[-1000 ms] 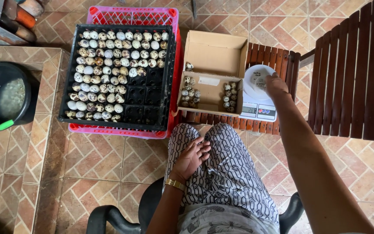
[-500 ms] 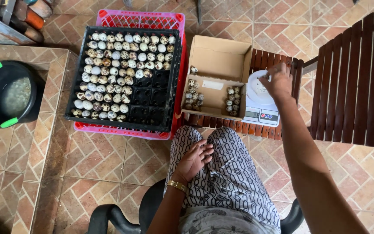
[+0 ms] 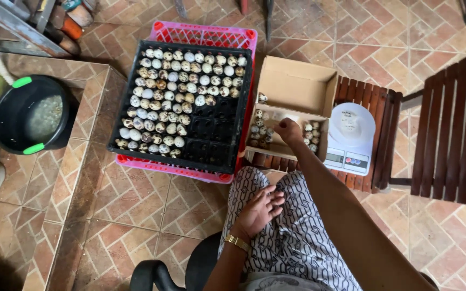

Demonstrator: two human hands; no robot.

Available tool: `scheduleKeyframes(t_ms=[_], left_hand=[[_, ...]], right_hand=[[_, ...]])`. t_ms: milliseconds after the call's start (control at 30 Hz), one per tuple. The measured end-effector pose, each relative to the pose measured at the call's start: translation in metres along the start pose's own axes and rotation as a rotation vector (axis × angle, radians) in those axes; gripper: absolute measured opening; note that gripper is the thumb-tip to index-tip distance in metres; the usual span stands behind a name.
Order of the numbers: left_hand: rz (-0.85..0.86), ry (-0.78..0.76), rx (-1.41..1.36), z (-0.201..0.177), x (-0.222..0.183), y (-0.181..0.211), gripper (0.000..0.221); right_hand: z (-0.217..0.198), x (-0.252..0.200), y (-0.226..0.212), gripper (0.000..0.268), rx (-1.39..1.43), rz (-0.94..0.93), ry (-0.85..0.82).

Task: Weighing individual quail eggs on a digital scale and sorting them into a cardboard box for packing.

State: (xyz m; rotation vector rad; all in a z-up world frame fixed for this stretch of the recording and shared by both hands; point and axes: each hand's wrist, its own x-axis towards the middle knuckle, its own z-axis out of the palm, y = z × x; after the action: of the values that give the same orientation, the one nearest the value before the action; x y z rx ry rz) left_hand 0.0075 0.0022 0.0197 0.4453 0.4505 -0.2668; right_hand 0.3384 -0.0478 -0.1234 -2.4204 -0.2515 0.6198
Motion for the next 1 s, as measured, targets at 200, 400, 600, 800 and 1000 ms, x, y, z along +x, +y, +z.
scheduleKeyframes(t_ms=[200, 400, 600, 800, 1000], left_hand=[[0.001, 0.011, -0.09, 0.009, -0.002, 0.006, 0.074], [-0.016, 0.025, -0.093, 0.015, -0.003, 0.011, 0.079], [-0.013, 0.017, -0.133, 0.011, -0.002, 0.008, 0.061], [0.006, -0.03, -0.1, 0.004, 0.001, 0.003, 0.054], [0.046, -0.121, -0.047, -0.004, 0.005, -0.005, 0.061]], right_hand=[[-0.033, -0.048, -0.077, 0.037, 0.125, 0.121, -0.085], [-0.015, -0.039, -0.067, 0.014, 0.231, 0.039, -0.037], [-0.019, -0.047, -0.064, 0.018, 0.192, -0.017, 0.002], [-0.022, -0.054, -0.064, 0.028, 0.207, -0.013, 0.03], [0.009, -0.027, -0.01, 0.033, 0.03, -0.14, 0.141]])
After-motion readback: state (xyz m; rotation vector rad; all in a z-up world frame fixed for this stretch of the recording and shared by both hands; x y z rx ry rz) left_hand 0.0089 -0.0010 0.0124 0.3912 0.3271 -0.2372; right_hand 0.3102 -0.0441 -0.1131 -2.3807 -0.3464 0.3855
